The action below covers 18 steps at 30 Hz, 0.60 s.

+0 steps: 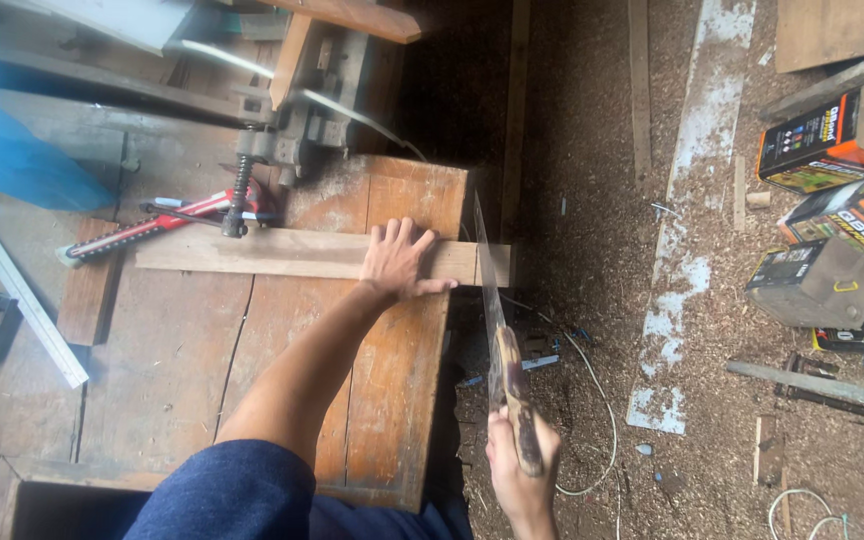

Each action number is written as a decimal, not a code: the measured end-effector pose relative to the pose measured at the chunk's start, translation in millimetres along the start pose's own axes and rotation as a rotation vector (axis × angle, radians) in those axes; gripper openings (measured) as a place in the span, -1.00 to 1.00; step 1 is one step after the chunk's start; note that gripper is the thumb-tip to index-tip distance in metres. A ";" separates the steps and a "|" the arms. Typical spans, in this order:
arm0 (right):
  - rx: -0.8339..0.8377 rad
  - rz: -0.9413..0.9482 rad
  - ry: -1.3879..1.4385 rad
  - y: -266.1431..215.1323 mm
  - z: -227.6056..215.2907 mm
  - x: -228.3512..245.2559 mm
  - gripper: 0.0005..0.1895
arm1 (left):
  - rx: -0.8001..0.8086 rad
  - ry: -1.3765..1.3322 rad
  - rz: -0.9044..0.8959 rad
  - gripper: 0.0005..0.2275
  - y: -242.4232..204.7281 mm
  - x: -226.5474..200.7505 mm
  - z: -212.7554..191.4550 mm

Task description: The person selects a wooden plank, marks it with a pen, and then uses a hand saw to cut the plank along the marked line. The cut piece is separated from the main plank by the end of the clip.

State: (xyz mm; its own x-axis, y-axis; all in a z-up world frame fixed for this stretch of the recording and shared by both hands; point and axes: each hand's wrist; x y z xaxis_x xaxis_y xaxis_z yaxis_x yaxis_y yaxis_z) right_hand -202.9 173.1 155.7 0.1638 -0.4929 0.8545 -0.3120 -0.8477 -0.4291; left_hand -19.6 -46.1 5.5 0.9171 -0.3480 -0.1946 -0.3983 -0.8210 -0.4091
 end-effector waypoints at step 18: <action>-0.008 -0.006 -0.170 7.4 6.3 3.5 -0.85 | 0.051 -0.025 -0.012 -0.03 -5.4 -1.2 2.4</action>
State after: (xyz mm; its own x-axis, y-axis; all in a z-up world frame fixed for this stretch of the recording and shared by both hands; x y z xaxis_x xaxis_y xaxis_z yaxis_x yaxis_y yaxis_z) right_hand -198.7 163.9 153.7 0.3213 -0.5147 0.7949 -0.3177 -0.8493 -0.4215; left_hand -18.6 -40.1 5.9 0.9213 -0.3265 -0.2113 -0.3884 -0.8004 -0.4565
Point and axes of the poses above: each hand's wrist, its own y-axis towards the middle knuckle, its own z-axis out of the palm, x = y × z, and after that the axes turned 7 degrees about -y, right-handed
